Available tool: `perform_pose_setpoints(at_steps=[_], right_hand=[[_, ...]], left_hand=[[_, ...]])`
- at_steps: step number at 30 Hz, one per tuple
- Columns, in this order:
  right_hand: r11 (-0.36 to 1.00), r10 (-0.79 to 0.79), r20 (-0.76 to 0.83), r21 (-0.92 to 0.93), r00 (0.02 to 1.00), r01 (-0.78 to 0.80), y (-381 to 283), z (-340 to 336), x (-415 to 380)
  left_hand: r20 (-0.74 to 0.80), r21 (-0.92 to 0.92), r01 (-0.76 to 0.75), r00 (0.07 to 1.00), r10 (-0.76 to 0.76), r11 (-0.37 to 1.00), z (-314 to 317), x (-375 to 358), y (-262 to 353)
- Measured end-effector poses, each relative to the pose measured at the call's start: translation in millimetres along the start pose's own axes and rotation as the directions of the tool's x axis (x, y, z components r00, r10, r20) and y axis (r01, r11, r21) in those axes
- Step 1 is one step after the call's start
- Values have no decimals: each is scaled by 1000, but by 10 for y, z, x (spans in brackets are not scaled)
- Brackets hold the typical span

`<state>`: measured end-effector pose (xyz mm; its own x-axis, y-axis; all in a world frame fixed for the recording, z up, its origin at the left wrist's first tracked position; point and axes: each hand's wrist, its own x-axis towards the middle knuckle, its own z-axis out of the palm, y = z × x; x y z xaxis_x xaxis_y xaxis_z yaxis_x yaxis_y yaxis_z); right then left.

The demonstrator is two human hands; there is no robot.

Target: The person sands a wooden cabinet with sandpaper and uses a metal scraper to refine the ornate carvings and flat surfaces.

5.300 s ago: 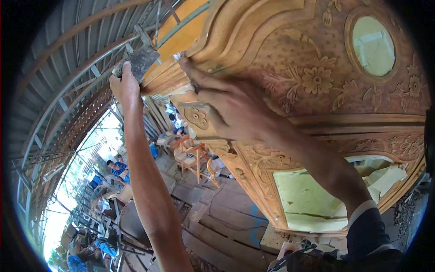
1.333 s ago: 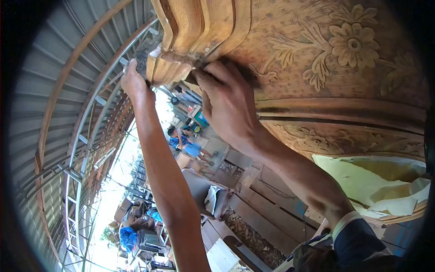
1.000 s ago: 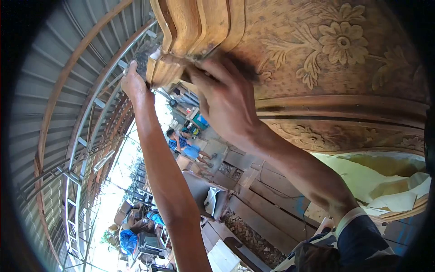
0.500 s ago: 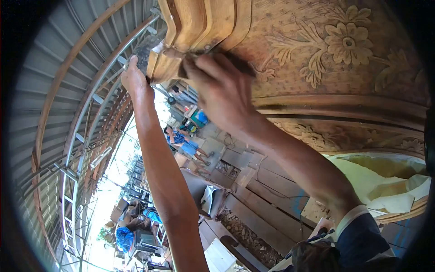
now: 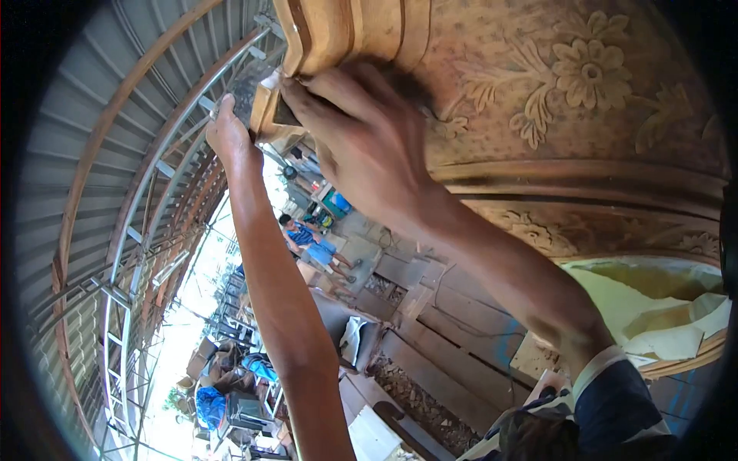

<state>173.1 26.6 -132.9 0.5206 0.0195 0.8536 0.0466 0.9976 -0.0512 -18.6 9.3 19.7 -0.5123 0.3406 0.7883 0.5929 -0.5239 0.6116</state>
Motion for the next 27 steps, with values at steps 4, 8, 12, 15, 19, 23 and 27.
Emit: perform_pose_setpoints(at_steps=[4, 8, 12, 15, 19, 23, 27], right_hand=[[997, 51, 146, -64, 988, -42, 85, 6, -158], [997, 62, 147, -64, 987, -53, 7, -79, -4], [999, -21, 48, -37, 999, 23, 74, 117, -140], [985, 171, 323, -36, 931, -169, 79, -209, -284], [981, 193, 117, 15, 974, -196, -94, -71, 41], [987, 48, 189, 145, 981, -76, -416, 54, 68], [985, 138, -45, 107, 989, -133, -233, -18, -12]], left_hand=[[0, -41, -17, 1000, 17, 999, -34, 57, -46], [-13, -77, -29, 1000, 28, 997, -35, 136, -73], [43, -48, -19, 999, 21, 999, -45, 49, -54], [24, -25, -3, 1000, 4, 1000, -36, 14, -17], [-33, 10, 16, 999, -16, 1000, 33, -45, 40], [76, 128, -32, 997, 22, 991, -133, 141, -36], [32, 103, -12, 999, 9, 995, 4, -24, -3]])
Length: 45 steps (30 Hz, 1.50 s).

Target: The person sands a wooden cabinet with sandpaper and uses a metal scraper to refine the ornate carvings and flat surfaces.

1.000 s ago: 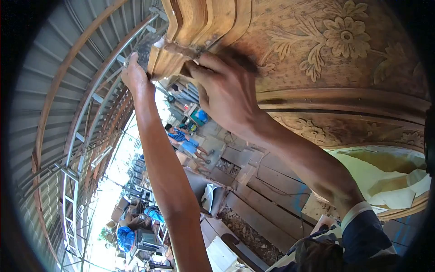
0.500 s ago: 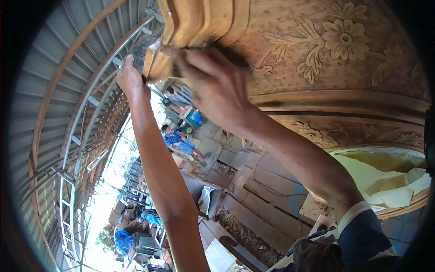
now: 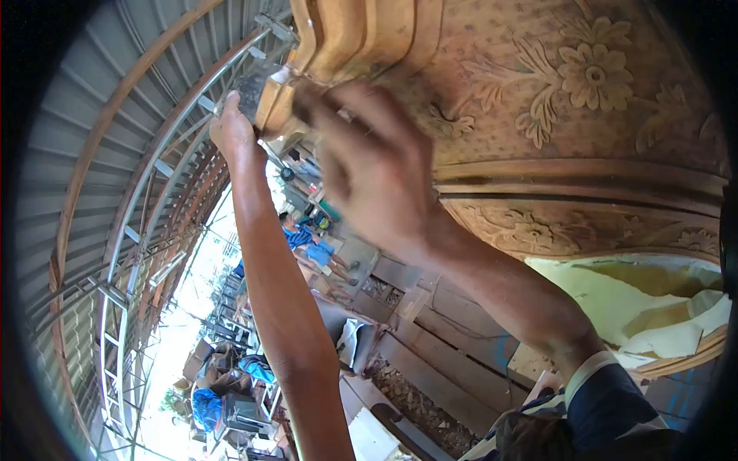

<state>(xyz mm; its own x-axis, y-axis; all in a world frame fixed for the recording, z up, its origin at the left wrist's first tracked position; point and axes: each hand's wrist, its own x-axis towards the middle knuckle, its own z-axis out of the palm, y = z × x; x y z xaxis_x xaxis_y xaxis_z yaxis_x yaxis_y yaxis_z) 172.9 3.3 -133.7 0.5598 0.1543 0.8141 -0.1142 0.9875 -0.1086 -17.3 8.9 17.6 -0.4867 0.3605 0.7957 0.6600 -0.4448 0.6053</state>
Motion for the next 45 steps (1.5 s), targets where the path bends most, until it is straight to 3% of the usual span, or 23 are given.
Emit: perform_pose_setpoints(at_steps=[3, 7, 8, 9, 10, 11, 13, 19, 21, 23, 25, 26, 27, 30, 31, 34, 35, 36, 39, 41, 42, 43, 45], right_hand=[[991, -91, 101, -84, 991, 100, 225, 143, 2], [997, -6, 271, -66, 963, 25, 230, -213, -97], [934, 257, 317, 163, 913, -319, 211, -284, -86], [709, 463, 425, 349, 778, -613, 219, -324, -66], [616, 496, 476, 396, 726, -681, 295, -273, -78], [621, 488, 485, 392, 726, -679, 329, -292, -106], [-6, 537, 737, 491, 412, -871, 338, -336, -136], [104, 454, 774, 446, 441, -889, 329, -359, -196], [308, 504, 707, 389, 496, -868, 299, -356, -199], [313, 578, 638, 402, 508, -861, 131, -374, -102], [88, 578, 640, 568, 507, -818, 74, -394, -88], [-6, 546, 701, 551, 459, -834, 110, -439, -98], [-7, 546, 703, 548, 456, -836, 147, -455, -116], [-397, 352, 818, 571, 455, -719, 257, -432, -187], [-395, 348, 819, 569, 456, -721, 218, -455, -159], [-26, 537, 798, 340, 274, -940, 50, -536, -148], [-23, 537, 796, 344, 278, -939, 72, -552, -237], [478, 459, 765, 216, 452, -851, 138, -595, -365], [901, 275, 829, -45, 487, -431, 169, -755, -521], [643, 546, 770, -133, 329, -754, -67, -856, -548], [536, 624, 758, -238, 190, -810, 23, -892, -718], [532, 631, 753, -241, 190, -812, 63, -944, -794], [607, 480, 874, -264, 80, -750, 129, -1034, -873]], left_hand=[[-48, -124, 52, 997, -59, 991, 17, -36, 63], [-25, -127, 35, 999, -38, 991, -30, 41, -29], [-12, -100, 5, 1000, -6, 995, -51, 63, -54], [-4, -79, -27, 1000, 27, 996, -67, 100, -77], [-109, -72, -8, 994, 0, 997, -36, 131, -115], [-120, -81, -7, 993, -2, 997, -47, 163, -133], [-99, -63, -28, 995, 21, 998, -82, 208, -187], [-119, -71, -49, 992, 40, 996, -85, 230, -237], [-86, -72, -45, 995, 39, 996, -90, 183, -194], [-116, -53, -63, 992, 56, 997, -58, 168, -180], [-145, -30, -68, 987, 63, 997, -46, 136, -180], [-115, -62, -55, 992, 47, 997, -48, 128, -172], [-88, -96, -43, 996, 35, 994, -54, 126, -161], [-144, -24, -48, 989, 44, 999, -63, 234, -246], [-147, -28, -50, 988, 45, 998, -63, 207, -222], [-160, -12, -64, 985, 61, 998, -17, 94, -135], [-173, -19, -63, 983, 59, 998, 1, 43, -97], [-185, -26, -60, 981, 54, 998, 24, -13, -65], [-229, 21, -67, 971, 70, 998, 46, -55, -35], [-221, 4, -65, 973, 65, 998, 21, -13, -58], [-209, -14, -61, 976, 57, 998, 23, 2, -80], [-202, -15, -58, 978, 54, 998, 32, -13, -75], [-199, -12, -44, 979, 41, 999, 25, -18, -44]])
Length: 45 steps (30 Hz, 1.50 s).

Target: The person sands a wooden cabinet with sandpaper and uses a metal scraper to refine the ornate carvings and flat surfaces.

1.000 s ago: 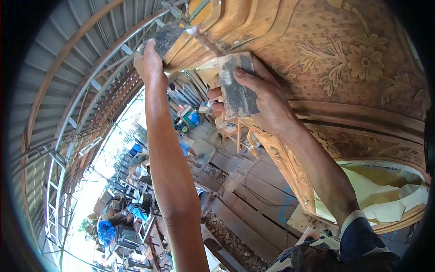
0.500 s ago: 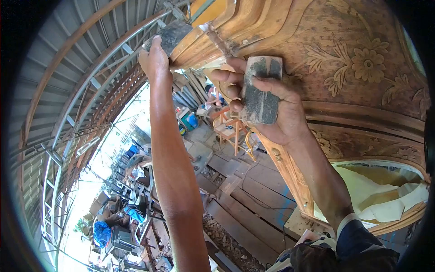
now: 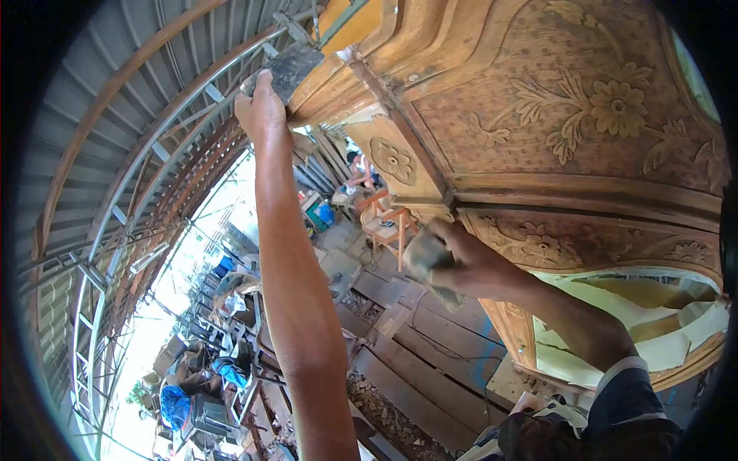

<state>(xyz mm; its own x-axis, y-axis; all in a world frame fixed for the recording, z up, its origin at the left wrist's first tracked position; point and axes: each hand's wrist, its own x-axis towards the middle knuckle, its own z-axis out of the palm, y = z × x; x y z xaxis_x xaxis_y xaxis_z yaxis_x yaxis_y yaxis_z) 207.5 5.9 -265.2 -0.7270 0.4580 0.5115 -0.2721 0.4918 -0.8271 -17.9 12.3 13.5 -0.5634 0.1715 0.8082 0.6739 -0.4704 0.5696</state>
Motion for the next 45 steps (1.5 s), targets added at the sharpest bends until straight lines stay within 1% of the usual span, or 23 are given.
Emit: perform_pose_setpoints(at_steps=[2, 4, 6, 7, 8, 9, 10, 12, 13, 16, 19, 23, 25, 26, 28, 29, 30, 32, 33, 34, 36, 43, 45], right_hand=[[998, -63, 77, 0, 995, 63, 110, -28, -82], [986, -137, -70, -105, 988, 129, 210, -46, -160], [996, -76, -97, -57, 992, 71, 251, -108, -213], [957, 192, -63, 234, 979, -173, 239, -90, -266], [779, 426, 47, 488, 903, -393, 190, -82, -320], [665, 450, 205, 573, 869, -479, 73, -126, -424], [663, 450, 204, 576, 869, -479, 102, -128, -421], [938, 149, -45, 323, 988, -127, 187, -109, -451], [965, 95, -91, 252, 991, -69, 86, -201, -415], [784, 150, -173, 621, 973, -11, -111, -254, -348], [811, 33, -328, 561, 944, 167, -155, -241, -252], [827, 1, -375, 522, 927, 210, -161, -207, -198], [655, 76, -282, 737, 956, 165, -171, -204, -190], [655, 72, -281, 737, 957, 168, -174, -196, -164], [705, 7, -435, 641, 900, 304, -209, -144, -52], [786, -65, -570, 476, 819, 394, -290, -89, -8], [777, -80, -570, 478, 818, 410, -306, -74, 82], [843, -400, -732, -58, 551, 535, -327, -61, 269], [741, -589, -722, -303, 363, 599, -387, -107, 413], [739, -587, -725, -300, 359, 603, -433, -112, 529], [598, -740, -664, -577, 106, 556, -523, -105, 752], [523, -796, -605, -716, -36, 463, -870, -140, 1361], [580, -770, -636, -669, 47, 464, -855, -94, 1209]], left_hand=[[14, -19, -7, 1000, 7, 1000, -6, 53, -33], [50, -48, -11, 999, 13, 999, -23, 68, -68], [53, -34, -7, 999, 9, 999, -30, 73, -72], [56, -19, -6, 998, 7, 1000, -29, 88, -70], [60, -18, -8, 998, 9, 1000, -26, 108, -90], [72, -62, -8, 997, 13, 998, -24, 126, -113], [84, -104, -6, 996, 15, 995, -27, 144, -132], [99, -115, -6, 995, 17, 993, -42, 214, -148], [112, -129, -6, 994, 20, 992, -36, 202, -169], [50, -72, 14, 999, -11, 997, -7, 51, -36], [83, -102, 35, 996, -26, 994, -22, 60, -21], [74, -70, 43, 997, -38, 997, -19, 59, -11], [61, -67, 32, 998, -28, 997, -22, 55, -15], [66, -92, 38, 997, -32, 995, -17, 40, -14], [68, -114, 30, 997, -22, 993, -7, 33, -18], [66, -119, 30, 998, -22, 992, -12, 64, -58], [64, -125, 27, 998, -19, 992, -21, 105, -86], [98, -119, 0, 995, 12, 993, -46, 196, -154], [118, -140, -9, 993, 26, 990, -55, 226, -169], [141, -157, -9, 990, 32, 988, -66, 197, -173], [156, -158, 11, 988, 14, 987, -45, 97, -95], [174, -152, 69, 984, -42, 986, -28, 9, -2], [173, -156, 55, 985, -28, 986, -26, 36, -36]])
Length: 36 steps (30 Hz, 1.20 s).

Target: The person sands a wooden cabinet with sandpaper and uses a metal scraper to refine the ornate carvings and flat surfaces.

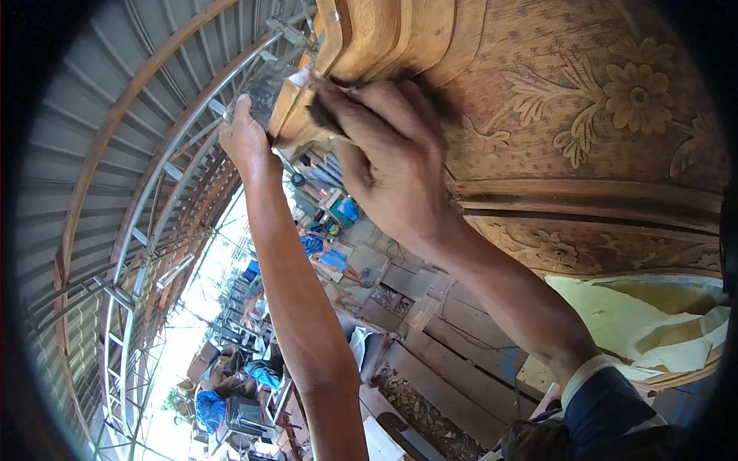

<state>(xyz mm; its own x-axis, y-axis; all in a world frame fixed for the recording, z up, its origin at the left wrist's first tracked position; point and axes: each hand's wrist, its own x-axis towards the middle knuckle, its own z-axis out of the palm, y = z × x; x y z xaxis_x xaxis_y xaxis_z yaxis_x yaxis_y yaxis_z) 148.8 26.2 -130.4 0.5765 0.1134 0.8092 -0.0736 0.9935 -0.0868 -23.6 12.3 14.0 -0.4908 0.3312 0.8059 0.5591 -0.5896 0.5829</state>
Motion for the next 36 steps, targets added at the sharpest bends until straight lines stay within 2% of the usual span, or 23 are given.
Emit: perform_pose_setpoints(at_steps=[1, 2, 5, 6, 7, 12, 15, 20, 23, 25, 27, 28, 29, 31, 33, 35, 36], right_hand=[[998, 61, 50, 3, 997, -61, -20, -70, -2], [996, 7, 3, 88, 1000, -7, 34, -87, -24], [997, -5, -32, 73, 999, 7, 7, -114, 80], [994, -94, -66, 53, 993, 97, 94, 56, 123], [994, -95, -49, 48, 994, 97, 58, 149, 112], [998, -23, 35, 52, 999, 21, 16, -211, 92], [994, -108, -15, 14, 994, 108, 53, -40, 194], [999, 36, 95, 20, 995, -38, -17, -185, 0], [1000, -9, 6, 18, 1000, 8, -48, -13, 191], [1000, 2, -35, 0, 999, -2, -92, 21, 172], [997, 79, 27, 4, 997, -79, -78, -68, 111], [990, 140, 111, 6, 984, -142, -108, -200, 95], [991, 132, 105, 8, 986, -134, -103, -201, 142], [997, 38, -56, 63, 998, -35, -83, -156, 255], [996, 40, -37, 85, 999, -37, -135, -60, 345], [997, 78, 79, 0, 994, -78, -184, -70, 335], [992, 107, 119, -78, 987, -99, -175, -146, 278]], left_hand=[[1, -10, -25, 1000, 25, 1000, 3, 8, 6], [2, -9, -26, 1000, 26, 1000, -9, -5, 11], [-10, 18, -13, 1000, 13, 1000, 6, -10, 23], [-14, 12, -9, 1000, 9, 1000, 3, -3, 27], [-20, 6, -3, 1000, 3, 1000, -8, 9, 20], [-47, 28, 25, 999, -24, 999, 22, -33, 65], [54, -28, -33, 998, 34, 999, -88, 130, -64], [23, -29, 16, 1000, -15, 999, -55, 80, -19], [-32, 74, -55, 998, 57, 996, -23, 74, 11], [-44, 61, -2, 999, 5, 998, -24, 28, -8], [-53, 26, 1, 999, 0, 1000, -24, 77, -11], [-57, 54, -7, 998, 10, 999, -15, 60, -1], [-54, 49, -16, 998, 19, 999, 7, 57, 13], [-50, 26, -27, 998, 28, 999, 14, 24, 16], [-15, 37, -21, 1000, 21, 999, -27, 12, 44], [-64, 126, 6, 998, 3, 992, -54, 39, 31], [-24, 6, -25, 999, 25, 1000, -70, 125, -51]])
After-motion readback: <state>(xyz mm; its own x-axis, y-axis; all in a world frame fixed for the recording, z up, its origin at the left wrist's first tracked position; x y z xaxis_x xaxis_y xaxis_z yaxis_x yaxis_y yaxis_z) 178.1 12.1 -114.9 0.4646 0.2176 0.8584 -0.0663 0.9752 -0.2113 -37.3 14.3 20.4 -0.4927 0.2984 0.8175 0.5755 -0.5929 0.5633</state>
